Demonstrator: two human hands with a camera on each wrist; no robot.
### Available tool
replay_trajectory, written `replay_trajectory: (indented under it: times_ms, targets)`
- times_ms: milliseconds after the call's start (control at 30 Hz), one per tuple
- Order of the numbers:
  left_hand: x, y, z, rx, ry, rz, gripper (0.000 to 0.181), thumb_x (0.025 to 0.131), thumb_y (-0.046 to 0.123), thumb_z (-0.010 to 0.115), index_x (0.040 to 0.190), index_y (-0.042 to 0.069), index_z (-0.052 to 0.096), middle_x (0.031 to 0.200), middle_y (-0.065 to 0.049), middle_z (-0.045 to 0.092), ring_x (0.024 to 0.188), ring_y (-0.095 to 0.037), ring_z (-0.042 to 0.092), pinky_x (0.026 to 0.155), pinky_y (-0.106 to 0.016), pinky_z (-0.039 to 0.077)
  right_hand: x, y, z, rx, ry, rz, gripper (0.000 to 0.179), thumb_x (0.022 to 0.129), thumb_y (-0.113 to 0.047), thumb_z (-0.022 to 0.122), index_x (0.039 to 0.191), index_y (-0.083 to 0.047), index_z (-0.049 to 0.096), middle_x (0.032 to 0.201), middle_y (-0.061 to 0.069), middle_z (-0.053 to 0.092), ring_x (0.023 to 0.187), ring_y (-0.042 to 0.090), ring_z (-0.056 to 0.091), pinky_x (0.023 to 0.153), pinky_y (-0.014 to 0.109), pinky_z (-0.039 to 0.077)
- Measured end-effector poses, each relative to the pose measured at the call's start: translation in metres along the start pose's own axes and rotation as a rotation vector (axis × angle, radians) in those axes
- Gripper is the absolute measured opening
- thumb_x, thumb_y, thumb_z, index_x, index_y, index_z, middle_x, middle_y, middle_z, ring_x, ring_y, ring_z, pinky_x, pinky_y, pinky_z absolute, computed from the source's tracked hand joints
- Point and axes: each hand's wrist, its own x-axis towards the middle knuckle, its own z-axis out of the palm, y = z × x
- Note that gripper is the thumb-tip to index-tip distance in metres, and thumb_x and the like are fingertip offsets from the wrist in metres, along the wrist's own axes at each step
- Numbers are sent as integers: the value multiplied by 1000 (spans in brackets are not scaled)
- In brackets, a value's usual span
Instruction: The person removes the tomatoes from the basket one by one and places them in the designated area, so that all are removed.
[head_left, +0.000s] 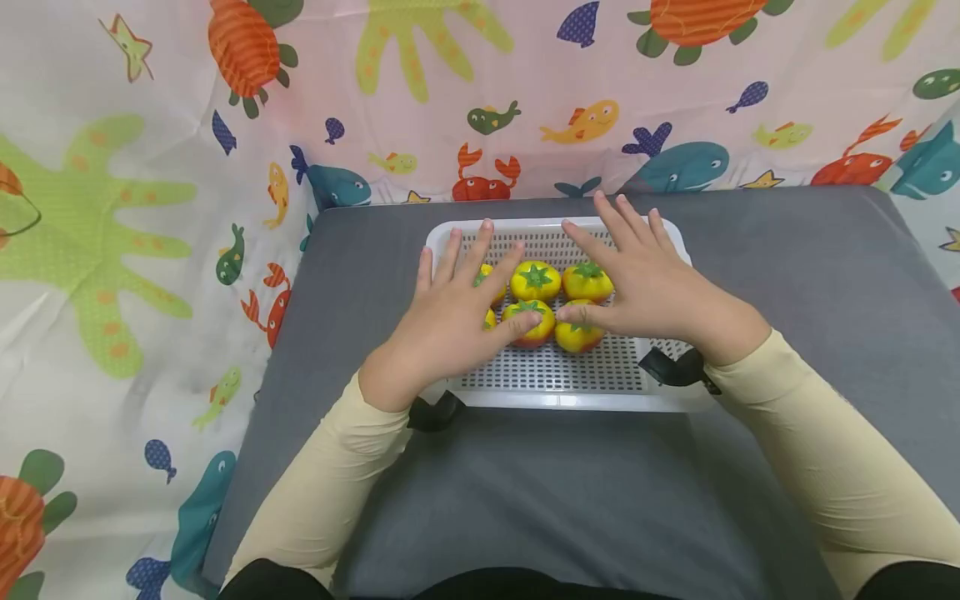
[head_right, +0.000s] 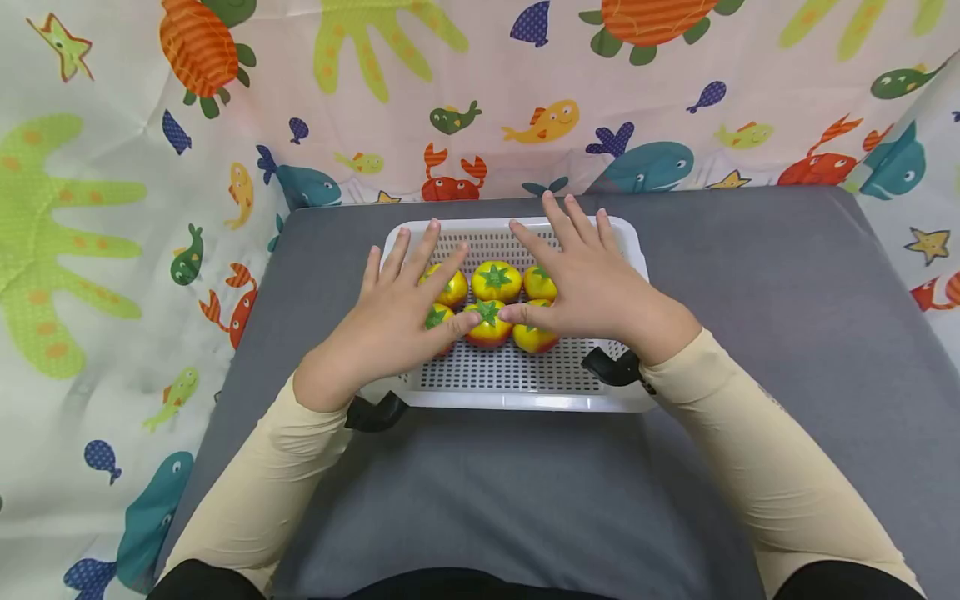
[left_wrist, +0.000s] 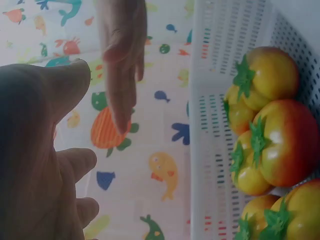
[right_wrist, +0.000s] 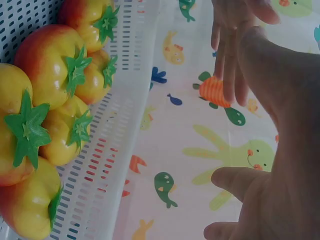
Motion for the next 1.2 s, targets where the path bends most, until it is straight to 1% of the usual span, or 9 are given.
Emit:
replay_trajectory:
  times_ms: [200, 300, 433, 567, 700, 833, 1000, 1100, 1200]
  targets:
    - [-1, -7, -4, -9, 24, -33, 88, 96, 75, 46, 169, 38, 14, 177, 0, -11, 161, -38, -16, 124, -67, -17, 2, 2, 1, 13, -7, 5, 108, 87, -69, 71, 170, -21, 22, 175, 13, -14, 161, 42, -14, 124, 68, -14]
    - [-3, -13, -4, -20, 30, -46, 89, 96, 75, 46, 169, 36, 14, 177, -1, -11, 161, -37, -17, 124, -66, -18, 4, 2, 1, 16, -15, 12, 107, 87, -69, 70, 170, -21, 22, 175, 14, -14, 161, 42, -14, 124, 68, -13]
    - [-5, -21, -1, -33, 18, -72, 89, 97, 76, 44, 170, 35, 14, 177, -3, -9, 161, -38, -17, 123, -66, -20, 6, 2, 2, 17, -22, 24, 106, 87, -70, 69, 169, -21, 24, 176, 14, -11, 161, 43, -12, 125, 70, -11]
    - [-7, -33, 3, -44, 13, -97, 88, 97, 76, 42, 170, 35, 13, 177, -4, -9, 161, -37, -17, 123, -66, -20, 9, 3, 3, 20, -31, 29, 105, 87, -72, 68, 169, -21, 25, 176, 15, -9, 161, 44, -10, 124, 71, -10]
    - [-11, -47, 5, -59, 7, -121, 90, 97, 77, 40, 170, 34, 10, 176, -4, -13, 161, -37, -17, 124, -67, -19, 12, 2, 2, 22, -44, 29, 103, 88, -72, 67, 169, -22, 27, 176, 14, -5, 161, 43, -11, 124, 70, -12]
    - [-13, -57, 7, -84, -1, -146, 90, 98, 76, 40, 170, 33, 10, 176, -4, -14, 161, -38, -16, 123, -67, -19, 14, 2, 0, 17, -49, 40, 101, 88, -70, 68, 168, -21, 29, 176, 15, -1, 161, 43, -10, 124, 70, -12]
    - [-18, -68, 12, -125, -14, -185, 91, 97, 75, 42, 170, 33, 9, 176, -4, -12, 161, -39, -15, 124, -66, -19, 17, 2, 1, 16, -70, 56, 99, 88, -70, 69, 166, -20, 34, 176, 19, 7, 161, 47, -2, 124, 75, -3]
    - [-20, -73, 16, -147, -24, -202, 91, 97, 75, 43, 170, 33, 9, 177, -5, -11, 161, -39, -14, 124, -67, -19, 18, 2, 2, 16, -86, 66, 98, 87, -69, 70, 165, -18, 37, 174, 23, 14, 159, 51, 7, 124, 76, 3]
    - [-21, -79, 22, -165, -34, -212, 91, 97, 76, 42, 170, 34, 8, 177, -5, -10, 161, -39, -13, 124, -68, -18, 19, 2, 3, 26, -103, 84, 97, 87, -68, 72, 164, -19, 39, 171, 25, 22, 156, 52, 16, 122, 78, 10]
